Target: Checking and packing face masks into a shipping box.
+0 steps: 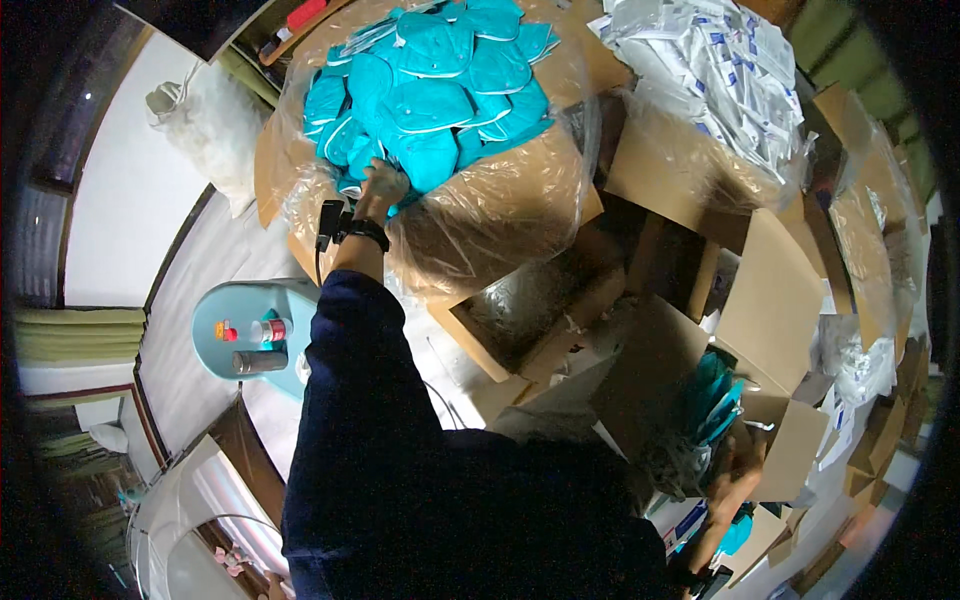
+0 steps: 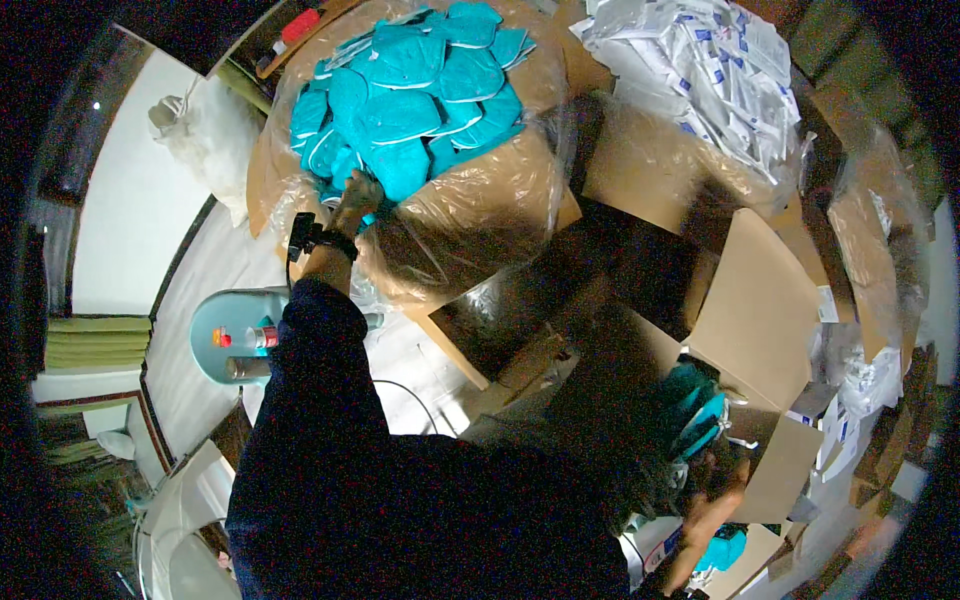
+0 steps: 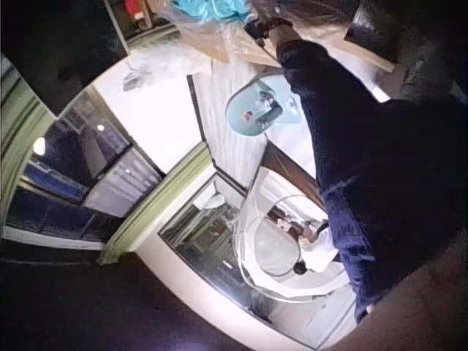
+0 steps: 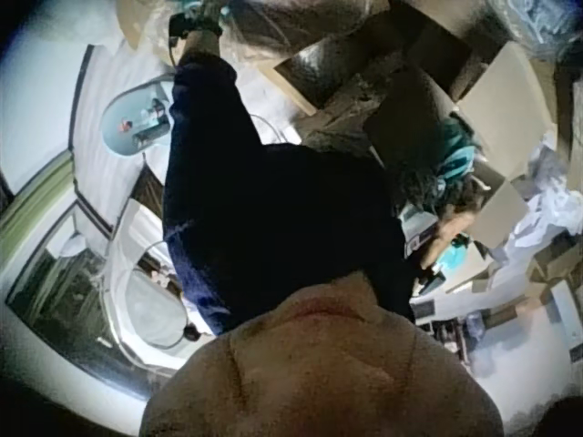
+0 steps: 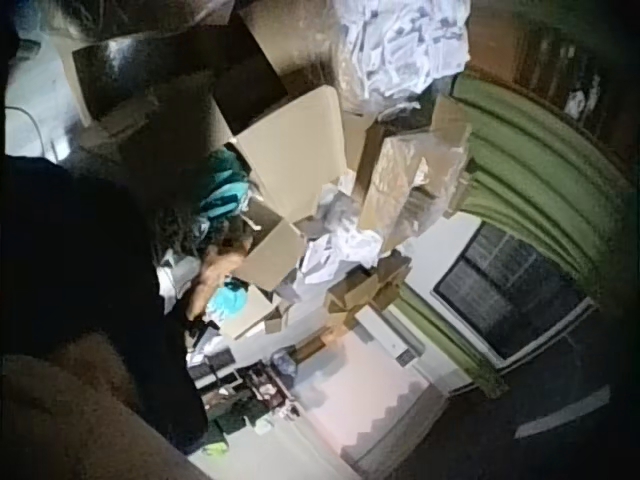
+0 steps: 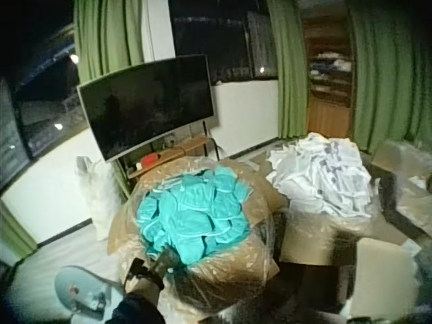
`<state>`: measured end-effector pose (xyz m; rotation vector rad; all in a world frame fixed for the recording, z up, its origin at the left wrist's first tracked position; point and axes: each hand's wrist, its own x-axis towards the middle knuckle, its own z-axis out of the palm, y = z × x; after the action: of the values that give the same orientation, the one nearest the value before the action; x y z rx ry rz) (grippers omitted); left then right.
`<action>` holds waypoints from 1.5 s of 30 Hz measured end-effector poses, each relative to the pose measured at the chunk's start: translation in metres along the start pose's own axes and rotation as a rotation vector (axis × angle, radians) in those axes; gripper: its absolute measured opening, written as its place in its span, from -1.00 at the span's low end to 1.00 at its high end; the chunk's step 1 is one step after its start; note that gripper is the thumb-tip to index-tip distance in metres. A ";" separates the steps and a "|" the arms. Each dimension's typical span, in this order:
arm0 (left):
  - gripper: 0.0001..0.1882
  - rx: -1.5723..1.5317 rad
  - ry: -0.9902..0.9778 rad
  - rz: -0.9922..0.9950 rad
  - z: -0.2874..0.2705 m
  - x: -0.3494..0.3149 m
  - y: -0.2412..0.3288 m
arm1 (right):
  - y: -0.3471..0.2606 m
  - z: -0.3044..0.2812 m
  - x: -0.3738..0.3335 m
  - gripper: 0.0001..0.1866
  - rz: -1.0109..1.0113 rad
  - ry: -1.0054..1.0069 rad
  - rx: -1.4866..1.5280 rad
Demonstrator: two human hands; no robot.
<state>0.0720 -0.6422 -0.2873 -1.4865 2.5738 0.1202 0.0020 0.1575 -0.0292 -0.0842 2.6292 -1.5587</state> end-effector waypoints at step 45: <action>-0.68 -0.674 -0.385 1.316 -0.214 -0.556 0.345 | -0.013 -0.053 -0.008 -0.82 -0.470 0.072 0.015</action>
<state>0.0238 -0.0288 0.0206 0.4173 2.7436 1.3184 0.0051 0.1985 0.0082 -0.7029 2.7913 -1.7308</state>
